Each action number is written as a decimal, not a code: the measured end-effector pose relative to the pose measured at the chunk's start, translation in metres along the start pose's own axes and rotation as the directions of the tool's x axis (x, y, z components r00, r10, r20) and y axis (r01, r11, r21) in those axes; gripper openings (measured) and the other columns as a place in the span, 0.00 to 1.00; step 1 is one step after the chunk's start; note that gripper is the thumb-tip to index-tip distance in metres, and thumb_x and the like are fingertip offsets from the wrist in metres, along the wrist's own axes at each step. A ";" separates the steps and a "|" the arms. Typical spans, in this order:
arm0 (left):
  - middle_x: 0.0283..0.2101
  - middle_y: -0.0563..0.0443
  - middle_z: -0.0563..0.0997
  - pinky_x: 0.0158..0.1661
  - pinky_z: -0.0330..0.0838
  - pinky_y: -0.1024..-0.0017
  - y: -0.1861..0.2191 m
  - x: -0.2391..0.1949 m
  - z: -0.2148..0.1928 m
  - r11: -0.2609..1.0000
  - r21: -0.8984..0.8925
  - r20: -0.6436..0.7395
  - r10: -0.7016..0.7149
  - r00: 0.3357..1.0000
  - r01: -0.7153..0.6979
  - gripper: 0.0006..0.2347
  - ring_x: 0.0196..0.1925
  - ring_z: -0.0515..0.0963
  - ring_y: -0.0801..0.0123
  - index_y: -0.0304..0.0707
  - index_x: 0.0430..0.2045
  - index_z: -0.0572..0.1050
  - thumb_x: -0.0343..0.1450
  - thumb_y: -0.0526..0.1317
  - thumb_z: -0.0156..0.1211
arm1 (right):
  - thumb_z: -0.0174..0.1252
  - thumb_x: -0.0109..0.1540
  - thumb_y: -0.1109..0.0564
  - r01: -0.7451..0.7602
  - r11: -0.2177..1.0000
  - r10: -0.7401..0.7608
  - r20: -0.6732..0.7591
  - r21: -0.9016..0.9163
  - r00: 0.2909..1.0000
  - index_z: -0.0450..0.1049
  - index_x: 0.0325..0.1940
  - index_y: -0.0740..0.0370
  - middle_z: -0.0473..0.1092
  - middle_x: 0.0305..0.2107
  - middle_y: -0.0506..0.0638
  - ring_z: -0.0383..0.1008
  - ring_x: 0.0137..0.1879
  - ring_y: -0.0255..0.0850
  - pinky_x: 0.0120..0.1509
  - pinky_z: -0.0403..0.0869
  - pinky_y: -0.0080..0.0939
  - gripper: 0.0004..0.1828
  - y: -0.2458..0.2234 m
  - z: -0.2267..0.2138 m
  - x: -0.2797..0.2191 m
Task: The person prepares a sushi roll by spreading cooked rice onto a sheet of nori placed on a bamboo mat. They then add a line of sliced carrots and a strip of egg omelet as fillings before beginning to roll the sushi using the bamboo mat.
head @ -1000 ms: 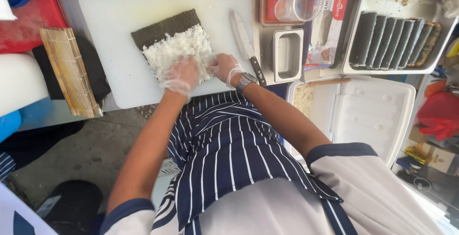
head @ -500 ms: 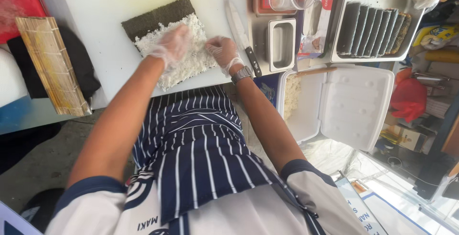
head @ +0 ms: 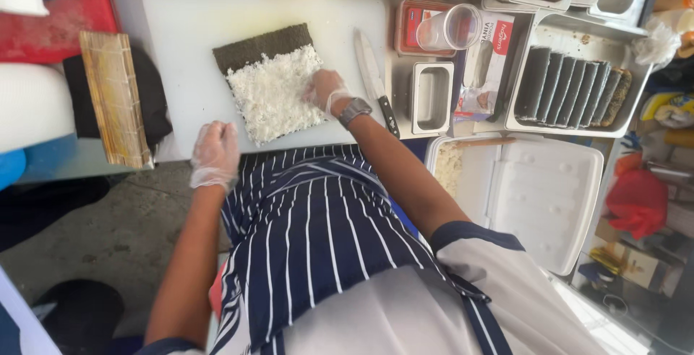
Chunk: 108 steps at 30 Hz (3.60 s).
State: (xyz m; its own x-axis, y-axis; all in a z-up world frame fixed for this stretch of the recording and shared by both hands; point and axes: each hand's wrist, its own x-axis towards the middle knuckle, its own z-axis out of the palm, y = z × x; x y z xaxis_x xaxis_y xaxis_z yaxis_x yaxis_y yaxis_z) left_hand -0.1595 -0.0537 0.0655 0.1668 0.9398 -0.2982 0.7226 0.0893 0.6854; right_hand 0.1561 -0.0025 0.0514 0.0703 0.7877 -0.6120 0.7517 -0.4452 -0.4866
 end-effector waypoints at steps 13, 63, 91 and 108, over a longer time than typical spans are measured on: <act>0.53 0.36 0.77 0.55 0.72 0.60 0.040 0.000 0.067 0.679 -0.474 0.023 -0.627 0.778 0.561 0.28 0.55 0.77 0.53 0.26 0.56 0.71 0.69 0.53 0.66 | 0.67 0.58 0.42 0.121 0.949 -0.057 -0.219 0.290 0.974 0.78 0.51 0.66 0.77 0.46 0.64 0.77 0.54 0.51 0.59 0.73 0.47 0.27 0.082 0.014 -0.022; 0.43 0.47 0.83 0.36 0.77 0.78 0.021 -0.138 0.033 0.680 -0.698 -0.518 -0.697 0.496 0.227 0.05 0.38 0.83 0.72 0.32 0.43 0.76 0.76 0.33 0.58 | 0.67 0.56 0.57 0.214 0.841 -0.342 -0.181 -0.498 0.922 0.76 0.56 0.61 0.75 0.47 0.64 0.75 0.53 0.60 0.60 0.73 0.53 0.24 0.164 -0.334 0.092; 0.43 0.54 0.77 0.50 0.71 0.57 0.030 0.092 -0.007 0.500 0.446 0.190 0.758 0.624 -0.742 0.18 0.49 0.77 0.62 0.52 0.60 0.73 0.74 0.40 0.55 | 0.62 0.61 0.54 0.087 0.978 -0.162 -0.432 -0.188 0.887 0.78 0.58 0.50 0.71 0.54 0.53 0.69 0.60 0.53 0.65 0.69 0.55 0.20 -0.044 0.052 -0.072; 0.38 0.51 0.82 0.43 0.72 0.60 0.029 0.110 0.009 0.363 0.475 0.402 0.720 0.565 -0.801 0.06 0.43 0.81 0.61 0.48 0.33 0.80 0.71 0.40 0.54 | 0.60 0.60 0.59 -0.057 0.931 -0.163 -0.550 -0.361 0.819 0.82 0.47 0.50 0.75 0.43 0.50 0.73 0.49 0.50 0.53 0.75 0.50 0.12 -0.058 0.071 -0.072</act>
State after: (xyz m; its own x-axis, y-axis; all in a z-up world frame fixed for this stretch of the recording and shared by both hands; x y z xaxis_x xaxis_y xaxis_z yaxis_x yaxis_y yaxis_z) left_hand -0.1147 0.0495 0.0465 0.8847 0.4626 0.0579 0.4475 -0.8775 0.1723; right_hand 0.0604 -0.0635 0.0794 0.2956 0.9520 -0.0789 0.9325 -0.3055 -0.1927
